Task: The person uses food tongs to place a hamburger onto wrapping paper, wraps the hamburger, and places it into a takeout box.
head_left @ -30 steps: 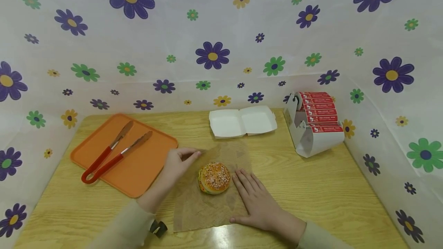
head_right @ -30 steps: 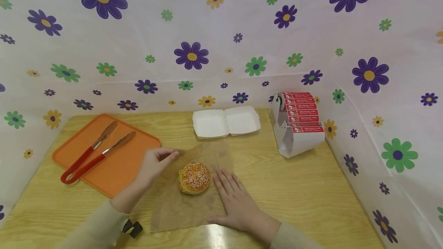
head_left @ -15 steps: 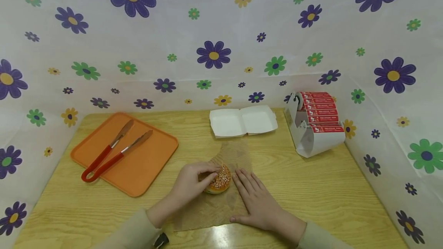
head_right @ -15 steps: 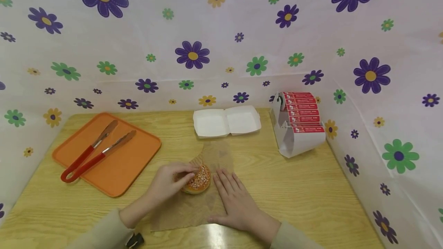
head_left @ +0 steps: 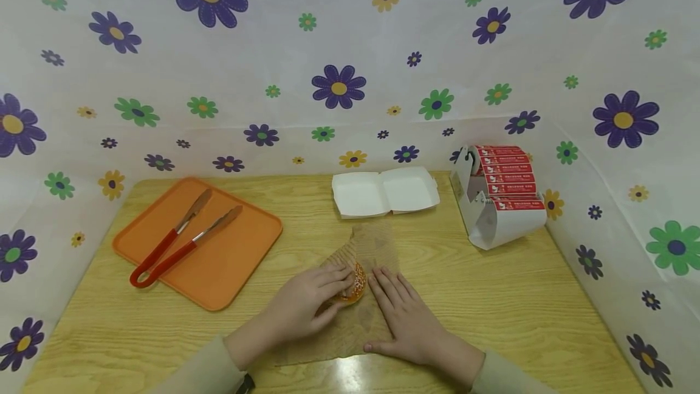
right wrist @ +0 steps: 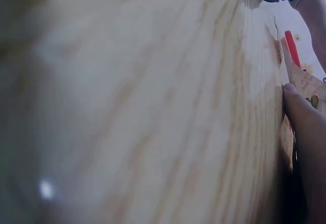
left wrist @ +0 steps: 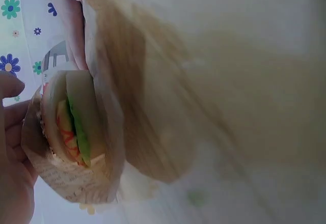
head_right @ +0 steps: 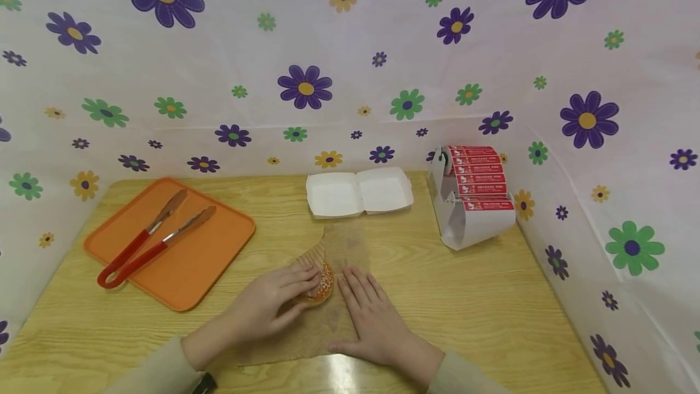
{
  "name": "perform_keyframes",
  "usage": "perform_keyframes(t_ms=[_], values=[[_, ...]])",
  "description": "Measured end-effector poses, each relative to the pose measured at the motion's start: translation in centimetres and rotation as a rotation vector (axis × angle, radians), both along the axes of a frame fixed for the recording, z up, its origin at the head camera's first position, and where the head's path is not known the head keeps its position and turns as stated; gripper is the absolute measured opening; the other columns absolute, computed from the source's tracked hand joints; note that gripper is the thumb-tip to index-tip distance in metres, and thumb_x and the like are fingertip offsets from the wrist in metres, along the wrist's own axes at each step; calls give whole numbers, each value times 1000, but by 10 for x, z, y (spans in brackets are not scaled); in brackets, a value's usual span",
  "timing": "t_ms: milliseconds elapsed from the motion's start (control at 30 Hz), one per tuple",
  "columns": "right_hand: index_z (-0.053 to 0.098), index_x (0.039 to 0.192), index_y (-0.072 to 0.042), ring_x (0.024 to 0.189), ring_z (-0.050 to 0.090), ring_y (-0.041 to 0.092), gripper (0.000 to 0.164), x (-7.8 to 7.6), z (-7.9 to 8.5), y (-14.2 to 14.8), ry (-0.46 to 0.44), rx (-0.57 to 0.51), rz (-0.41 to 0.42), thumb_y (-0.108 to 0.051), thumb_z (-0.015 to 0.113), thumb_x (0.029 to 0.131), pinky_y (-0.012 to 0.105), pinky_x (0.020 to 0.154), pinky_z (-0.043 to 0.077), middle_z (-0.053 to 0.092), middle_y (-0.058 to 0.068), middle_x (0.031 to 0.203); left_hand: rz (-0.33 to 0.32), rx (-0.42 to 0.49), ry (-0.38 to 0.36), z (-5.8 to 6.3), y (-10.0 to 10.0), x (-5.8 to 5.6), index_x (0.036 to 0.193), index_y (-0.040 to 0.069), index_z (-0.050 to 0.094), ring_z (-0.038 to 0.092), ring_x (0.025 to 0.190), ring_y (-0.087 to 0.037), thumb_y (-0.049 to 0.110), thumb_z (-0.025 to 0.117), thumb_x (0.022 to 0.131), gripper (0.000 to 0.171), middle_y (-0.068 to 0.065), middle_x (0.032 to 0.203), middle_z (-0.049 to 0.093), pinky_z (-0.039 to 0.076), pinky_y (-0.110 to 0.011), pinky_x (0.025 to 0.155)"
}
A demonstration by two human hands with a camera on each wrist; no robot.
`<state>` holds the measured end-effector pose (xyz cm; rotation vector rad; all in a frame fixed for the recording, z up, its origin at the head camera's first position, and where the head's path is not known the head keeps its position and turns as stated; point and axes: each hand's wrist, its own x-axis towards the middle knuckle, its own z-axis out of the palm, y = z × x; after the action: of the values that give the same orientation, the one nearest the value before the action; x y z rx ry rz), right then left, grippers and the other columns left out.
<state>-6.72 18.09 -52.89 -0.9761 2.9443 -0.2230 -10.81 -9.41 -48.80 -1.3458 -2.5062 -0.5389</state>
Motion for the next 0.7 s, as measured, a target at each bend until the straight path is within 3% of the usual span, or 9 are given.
perform_keyframes(t_ms=[133,233,333,533,633,700], values=[[24,168,-2,164,23,34,116,0,-1,1,12,-15,8,-87,48,92,27,132,-21,20,19,177,-37,-39,-6,0,-5,-1,143,6,67,61,141,-25,22,74,97,49,-10,152,63,52,-43,118],[25,168,-1,163,25,36,116,0,-1,2,20,-24,17,-86,48,92,24,130,-25,21,20,176,-48,-70,-8,0,-7,-1,147,7,64,57,146,-25,25,72,98,52,-10,156,59,49,-43,121],[22,168,-2,165,22,35,116,0,-1,3,-16,-43,15,-86,49,92,27,134,-16,18,20,177,-52,-100,-24,-1,-9,-1,151,9,60,53,149,-24,27,71,100,55,-8,160,55,47,-44,123],[18,170,-5,165,18,36,119,-3,2,9,-68,-71,29,-86,53,90,51,134,20,14,19,178,-64,-149,-70,-4,-13,-2,158,12,51,46,154,-21,27,60,107,54,-5,167,48,44,-42,126],[16,171,-7,166,16,36,123,-4,5,15,-88,-100,50,-87,57,87,52,133,21,11,17,179,-70,-157,-85,-5,-14,-3,159,12,49,45,155,-19,25,55,110,52,-3,167,47,42,-40,127],[15,171,-8,166,15,34,126,-4,6,20,-96,-121,67,-88,60,84,46,136,14,10,16,180,-77,-155,-89,-5,-14,-4,159,11,49,45,155,-19,25,55,110,51,-3,167,47,42,-39,127]])
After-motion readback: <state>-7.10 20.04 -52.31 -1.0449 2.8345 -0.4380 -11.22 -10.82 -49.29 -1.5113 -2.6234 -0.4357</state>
